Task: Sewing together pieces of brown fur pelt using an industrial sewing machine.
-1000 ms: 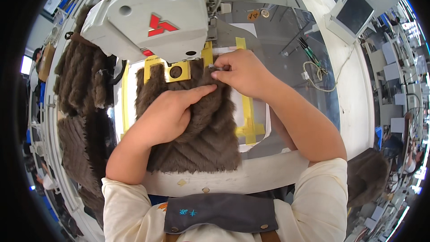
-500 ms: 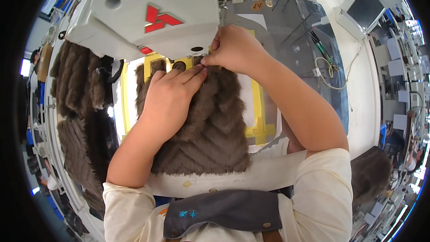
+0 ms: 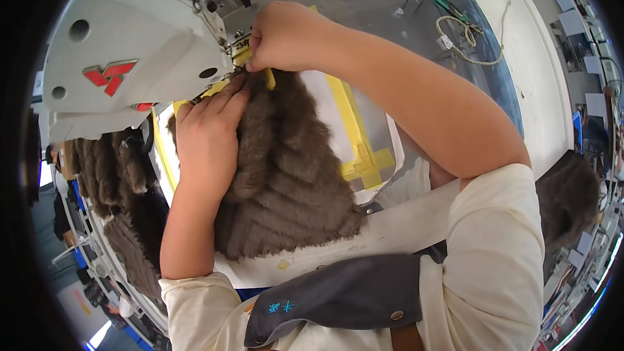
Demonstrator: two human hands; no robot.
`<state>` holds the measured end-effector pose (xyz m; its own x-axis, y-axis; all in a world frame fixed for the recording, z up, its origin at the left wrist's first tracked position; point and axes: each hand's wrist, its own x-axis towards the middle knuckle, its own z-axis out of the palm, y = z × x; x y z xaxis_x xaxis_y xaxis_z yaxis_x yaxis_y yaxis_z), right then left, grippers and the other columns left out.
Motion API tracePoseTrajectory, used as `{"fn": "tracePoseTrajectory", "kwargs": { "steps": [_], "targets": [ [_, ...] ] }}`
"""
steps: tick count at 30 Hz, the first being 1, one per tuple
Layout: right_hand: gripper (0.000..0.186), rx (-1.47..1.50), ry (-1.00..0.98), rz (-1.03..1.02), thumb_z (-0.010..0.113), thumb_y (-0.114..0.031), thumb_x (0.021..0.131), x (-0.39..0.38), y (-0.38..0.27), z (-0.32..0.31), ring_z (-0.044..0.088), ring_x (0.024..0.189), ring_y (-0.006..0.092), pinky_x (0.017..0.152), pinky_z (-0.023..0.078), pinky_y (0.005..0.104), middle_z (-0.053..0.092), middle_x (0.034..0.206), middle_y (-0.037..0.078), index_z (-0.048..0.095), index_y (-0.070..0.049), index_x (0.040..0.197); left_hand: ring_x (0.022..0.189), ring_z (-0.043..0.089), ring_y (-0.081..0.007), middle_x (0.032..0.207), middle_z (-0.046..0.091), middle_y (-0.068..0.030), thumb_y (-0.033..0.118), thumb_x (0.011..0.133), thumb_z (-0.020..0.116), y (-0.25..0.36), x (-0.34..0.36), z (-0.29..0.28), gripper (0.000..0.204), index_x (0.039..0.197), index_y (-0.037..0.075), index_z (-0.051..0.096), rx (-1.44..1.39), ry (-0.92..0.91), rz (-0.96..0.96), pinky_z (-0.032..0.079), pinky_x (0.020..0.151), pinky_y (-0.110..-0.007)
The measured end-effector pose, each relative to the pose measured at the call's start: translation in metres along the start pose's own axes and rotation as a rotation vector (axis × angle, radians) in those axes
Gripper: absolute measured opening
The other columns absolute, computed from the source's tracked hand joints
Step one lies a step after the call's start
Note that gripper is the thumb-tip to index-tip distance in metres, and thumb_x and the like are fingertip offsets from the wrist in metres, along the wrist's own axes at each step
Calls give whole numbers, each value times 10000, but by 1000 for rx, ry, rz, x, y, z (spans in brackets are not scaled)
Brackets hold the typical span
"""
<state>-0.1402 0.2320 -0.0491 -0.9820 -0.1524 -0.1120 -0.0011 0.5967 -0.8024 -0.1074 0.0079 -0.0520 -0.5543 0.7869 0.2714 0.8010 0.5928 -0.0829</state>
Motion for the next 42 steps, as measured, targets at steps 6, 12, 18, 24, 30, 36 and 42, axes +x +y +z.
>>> {"fn": "tracePoseTrajectory", "kwargs": {
  "steps": [6,12,18,24,30,36,42],
  "targets": [
    [274,-124,91,-105,828,-208,789,4,8,8,635,569,190,528,505,336,672,690,78,724,25,889,904,712,-183,1194,762,-31,111,855,618,7,3,2,214,1047,109,711,66,60,-20,451,765,-377],
    [258,57,-60,161,813,-192,774,0,-8,-1,633,578,189,519,494,318,692,741,71,739,15,909,893,698,-192,1193,749,-35,111,837,628,7,1,2,116,947,120,665,55,74,-43,458,744,-379],
    [243,-159,132,-138,847,-251,749,13,19,15,709,692,299,663,555,430,714,711,135,739,-33,766,865,682,-211,1172,740,-42,119,827,628,7,0,3,106,930,123,656,43,101,-35,472,739,-380],
    [285,-90,77,23,850,-307,728,10,7,12,727,777,333,738,572,438,733,760,159,764,-42,786,854,681,-210,1156,740,-53,116,819,632,7,-1,4,116,931,118,658,62,61,-48,482,724,-377],
    [278,-149,173,-142,819,-287,708,11,19,16,732,795,357,757,583,439,741,790,186,771,-26,790,846,679,-214,1159,740,-57,109,821,631,10,1,5,108,926,113,655,56,95,-48,484,713,-374],
    [250,-261,258,-191,779,-250,712,4,14,19,726,836,390,789,593,466,735,808,200,780,-33,836,839,678,-217,1129,735,-68,109,819,634,12,4,2,113,930,107,653,66,59,-44,491,714,-373],
    [220,-288,-17,-413,659,-131,810,-26,-3,-14,711,988,384,876,571,467,756,993,168,781,-31,963,811,679,-217,1078,725,-54,122,822,636,8,1,2,125,943,106,664,22,112,-72,494,695,-374]
  ]
}}
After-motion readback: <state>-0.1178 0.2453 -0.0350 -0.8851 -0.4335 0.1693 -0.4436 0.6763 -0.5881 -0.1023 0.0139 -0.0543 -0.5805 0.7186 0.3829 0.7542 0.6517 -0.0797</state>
